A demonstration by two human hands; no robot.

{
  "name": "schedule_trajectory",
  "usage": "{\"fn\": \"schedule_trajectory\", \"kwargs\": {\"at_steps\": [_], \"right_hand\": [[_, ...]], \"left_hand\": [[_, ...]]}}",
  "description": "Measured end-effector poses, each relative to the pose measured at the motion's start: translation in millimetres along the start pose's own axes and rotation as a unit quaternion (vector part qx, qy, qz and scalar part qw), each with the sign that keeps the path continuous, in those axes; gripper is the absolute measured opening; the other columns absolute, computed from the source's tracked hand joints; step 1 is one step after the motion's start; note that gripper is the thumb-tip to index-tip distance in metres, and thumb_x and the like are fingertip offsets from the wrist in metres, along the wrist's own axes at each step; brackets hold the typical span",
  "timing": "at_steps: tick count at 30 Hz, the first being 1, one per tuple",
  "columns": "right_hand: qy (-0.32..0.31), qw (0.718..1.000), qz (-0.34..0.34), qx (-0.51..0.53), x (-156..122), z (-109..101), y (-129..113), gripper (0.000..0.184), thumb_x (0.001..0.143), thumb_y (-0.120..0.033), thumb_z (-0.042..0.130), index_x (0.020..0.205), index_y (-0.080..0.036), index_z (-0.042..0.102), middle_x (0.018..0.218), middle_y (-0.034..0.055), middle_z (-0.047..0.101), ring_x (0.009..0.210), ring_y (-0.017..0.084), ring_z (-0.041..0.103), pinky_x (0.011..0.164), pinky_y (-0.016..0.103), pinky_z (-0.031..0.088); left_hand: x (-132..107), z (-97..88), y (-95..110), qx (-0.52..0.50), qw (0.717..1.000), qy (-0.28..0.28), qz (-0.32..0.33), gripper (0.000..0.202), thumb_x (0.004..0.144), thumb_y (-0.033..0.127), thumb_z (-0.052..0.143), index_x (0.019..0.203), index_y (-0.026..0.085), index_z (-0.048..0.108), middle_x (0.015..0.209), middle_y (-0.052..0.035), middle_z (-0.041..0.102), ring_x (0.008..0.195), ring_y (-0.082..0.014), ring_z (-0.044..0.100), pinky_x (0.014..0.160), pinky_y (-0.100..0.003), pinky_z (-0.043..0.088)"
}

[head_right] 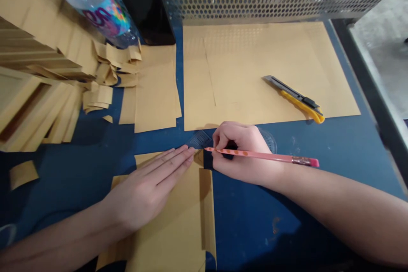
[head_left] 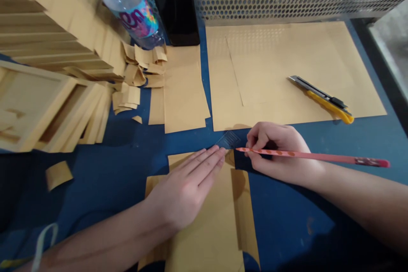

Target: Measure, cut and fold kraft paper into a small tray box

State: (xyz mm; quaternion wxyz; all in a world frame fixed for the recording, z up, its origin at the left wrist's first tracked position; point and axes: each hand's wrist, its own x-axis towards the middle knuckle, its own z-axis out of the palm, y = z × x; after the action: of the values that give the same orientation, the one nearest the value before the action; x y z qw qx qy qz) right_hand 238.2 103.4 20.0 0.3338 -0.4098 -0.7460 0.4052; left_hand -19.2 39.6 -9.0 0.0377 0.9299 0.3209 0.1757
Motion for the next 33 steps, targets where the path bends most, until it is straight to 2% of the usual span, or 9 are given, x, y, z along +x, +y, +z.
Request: {"fn": "schedule_trajectory", "kwargs": {"at_steps": [4, 7, 11, 15, 18, 23, 28, 31, 33], "right_hand": [[-0.011, 0.998, 0.015, 0.055, -1.6, -3.6, 2.7, 0.021, 0.077, -0.006, 0.069, 0.073, -0.021, 0.055, 0.083, 0.0009, 0.067, 0.067, 0.012, 0.066, 0.061, 0.026, 0.052], [-0.015, 0.996, 0.020, 0.086, -2.6, -4.4, 5.3, 0.022, 0.079, -0.007, 0.070, 0.075, -0.022, 0.055, 0.083, 0.0010, 0.066, 0.069, 0.014, 0.065, 0.063, 0.029, 0.054], [-0.014, 0.994, 0.018, 0.107, -3.0, -4.3, 7.1, 0.022, 0.080, -0.007, 0.070, 0.076, -0.022, 0.054, 0.082, 0.0009, 0.065, 0.070, 0.015, 0.065, 0.064, 0.030, 0.054], [-0.019, 0.993, 0.012, 0.115, -3.4, -5.4, 7.4, 0.022, 0.082, -0.008, 0.070, 0.077, -0.022, 0.054, 0.081, 0.0004, 0.064, 0.071, 0.015, 0.065, 0.063, 0.029, 0.054], [-0.024, 0.994, 0.002, 0.107, -4.2, -7.2, 7.6, 0.021, 0.085, -0.008, 0.070, 0.078, -0.022, 0.055, 0.084, 0.0007, 0.065, 0.070, 0.014, 0.064, 0.063, 0.028, 0.053], [-0.019, 0.994, -0.029, 0.104, -4.2, -9.4, 2.3, 0.020, 0.090, -0.008, 0.069, 0.081, -0.022, 0.057, 0.088, 0.0016, 0.065, 0.074, 0.013, 0.066, 0.063, 0.025, 0.053], [-0.047, 0.990, -0.027, 0.128, 4.4, -0.5, -15.0, 0.017, 0.095, -0.011, 0.064, 0.085, -0.022, 0.058, 0.090, 0.0024, 0.064, 0.074, 0.013, 0.066, 0.061, 0.025, 0.055], [-0.078, 0.988, -0.045, 0.125, 19.1, 12.2, -28.6, 0.016, 0.092, -0.010, 0.065, 0.086, -0.023, 0.059, 0.089, 0.0023, 0.064, 0.075, 0.014, 0.065, 0.063, 0.025, 0.055], [-0.098, 0.985, -0.051, 0.134, 34.0, 24.2, -37.9, 0.015, 0.090, -0.009, 0.066, 0.087, -0.022, 0.060, 0.087, 0.0016, 0.063, 0.074, 0.013, 0.064, 0.063, 0.026, 0.055]], "left_hand": [[0.9, -6.9, 7.7, 0.039, 0.999, 0.005, 0.002, 0.040, 0.098, -0.002, 0.042, 0.129, -0.001, 0.066, 0.140, -0.0195, 0.070, 0.129, -0.0325, 0.068, 0.109, -0.048, 0.059], [-0.7, -11.5, 18.6, 0.045, 0.999, -0.001, 0.001, 0.034, 0.097, 0.001, 0.048, 0.124, -0.002, 0.069, 0.131, -0.0236, 0.073, 0.112, -0.0360, 0.073, 0.093, -0.051, 0.063], [-1.8, -13.9, 35.0, 0.090, 0.996, -0.012, -0.018, 0.033, 0.096, 0.001, 0.049, 0.119, -0.001, 0.071, 0.124, -0.0230, 0.075, 0.087, -0.0289, 0.072, 0.076, -0.044, 0.061], [-8.9, -16.0, 43.1, 0.107, 0.993, -0.022, -0.054, 0.032, 0.103, 0.012, 0.050, 0.123, -0.002, 0.069, 0.122, -0.0210, 0.075, 0.095, -0.0297, 0.070, 0.081, -0.042, 0.061], [-25.4, -20.0, 40.8, 0.105, 0.991, -0.023, -0.079, 0.042, 0.107, 0.027, 0.048, 0.129, -0.003, 0.066, 0.128, -0.0248, 0.071, 0.110, -0.0354, 0.067, 0.089, -0.047, 0.060], [-55.5, -25.9, 30.5, 0.103, 0.987, -0.023, -0.124, 0.054, 0.104, 0.038, 0.056, 0.134, -0.006, 0.063, 0.140, -0.0311, 0.062, 0.119, -0.0427, 0.062, 0.094, -0.056, 0.061], [-56.8, -25.5, 19.5, 0.054, 0.985, 0.003, -0.163, 0.046, 0.101, 0.032, 0.061, 0.134, 0.001, 0.066, 0.135, -0.0246, 0.065, 0.132, -0.0423, 0.058, 0.107, -0.057, 0.060], [-51.9, -23.5, 14.9, 0.038, 0.983, 0.048, -0.172, 0.035, 0.101, 0.027, 0.060, 0.125, 0.004, 0.071, 0.128, -0.0238, 0.065, 0.126, -0.0382, 0.063, 0.105, -0.053, 0.063], [-50.7, -21.3, 13.9, 0.035, 0.979, 0.063, -0.190, 0.032, 0.100, 0.027, 0.061, 0.124, 0.007, 0.072, 0.128, -0.0237, 0.064, 0.125, -0.0403, 0.065, 0.102, -0.057, 0.063]]}}
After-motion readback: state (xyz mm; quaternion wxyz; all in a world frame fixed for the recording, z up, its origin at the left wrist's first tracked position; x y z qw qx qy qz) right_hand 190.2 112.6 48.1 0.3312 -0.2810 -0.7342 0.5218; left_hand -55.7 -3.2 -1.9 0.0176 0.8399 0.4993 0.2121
